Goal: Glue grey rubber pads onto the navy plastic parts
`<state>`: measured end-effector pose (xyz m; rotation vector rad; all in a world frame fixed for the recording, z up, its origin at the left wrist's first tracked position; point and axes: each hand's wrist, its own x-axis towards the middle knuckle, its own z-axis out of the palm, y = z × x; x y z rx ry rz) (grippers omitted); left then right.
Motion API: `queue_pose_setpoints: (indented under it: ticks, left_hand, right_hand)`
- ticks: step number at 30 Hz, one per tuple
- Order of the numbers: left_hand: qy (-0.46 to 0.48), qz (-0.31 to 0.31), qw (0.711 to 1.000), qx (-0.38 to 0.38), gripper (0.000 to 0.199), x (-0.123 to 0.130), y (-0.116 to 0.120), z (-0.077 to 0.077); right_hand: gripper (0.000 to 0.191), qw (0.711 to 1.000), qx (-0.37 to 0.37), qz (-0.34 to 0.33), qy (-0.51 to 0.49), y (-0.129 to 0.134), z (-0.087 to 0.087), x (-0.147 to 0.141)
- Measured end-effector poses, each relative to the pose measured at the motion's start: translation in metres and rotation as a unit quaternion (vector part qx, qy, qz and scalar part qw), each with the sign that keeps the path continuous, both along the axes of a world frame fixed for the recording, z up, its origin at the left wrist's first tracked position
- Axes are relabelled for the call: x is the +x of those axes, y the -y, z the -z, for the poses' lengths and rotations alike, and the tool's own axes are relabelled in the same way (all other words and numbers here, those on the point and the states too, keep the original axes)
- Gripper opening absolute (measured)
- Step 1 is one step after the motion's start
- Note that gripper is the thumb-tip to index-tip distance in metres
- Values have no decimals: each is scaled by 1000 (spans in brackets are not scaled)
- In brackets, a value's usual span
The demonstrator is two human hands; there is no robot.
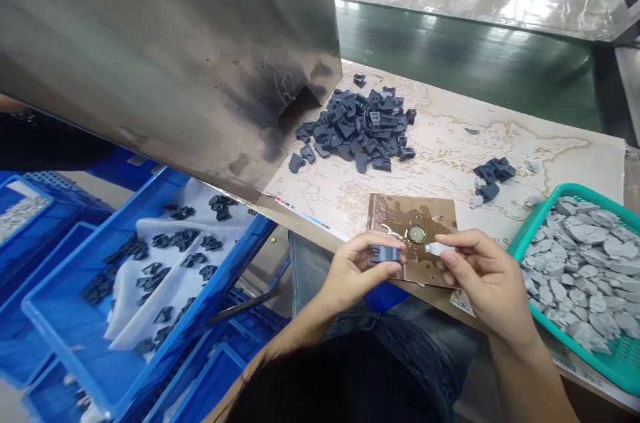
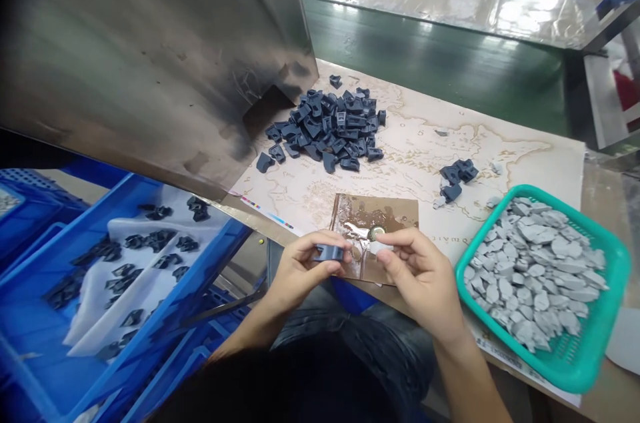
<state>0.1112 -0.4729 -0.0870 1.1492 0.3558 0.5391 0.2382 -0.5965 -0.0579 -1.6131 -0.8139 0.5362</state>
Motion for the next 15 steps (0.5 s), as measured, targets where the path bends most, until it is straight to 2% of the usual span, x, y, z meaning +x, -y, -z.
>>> queue_pose_setpoints:
  ticks: [6, 12, 15]
  left_hand:
    - [-2, 45, 999, -24, 26, 2, 5, -7]
    - [13, 48, 999, -16, 26, 1, 8, -7]
    - [4, 52, 998, -41, 31, 1, 8, -6]
  right_hand:
    - [20, 999, 40, -4, 29, 3, -13, -15]
    - [9, 995, 34, -31, 89, 5, -12, -23]
    - [9, 989, 53, -58, 124, 2, -13, -22]
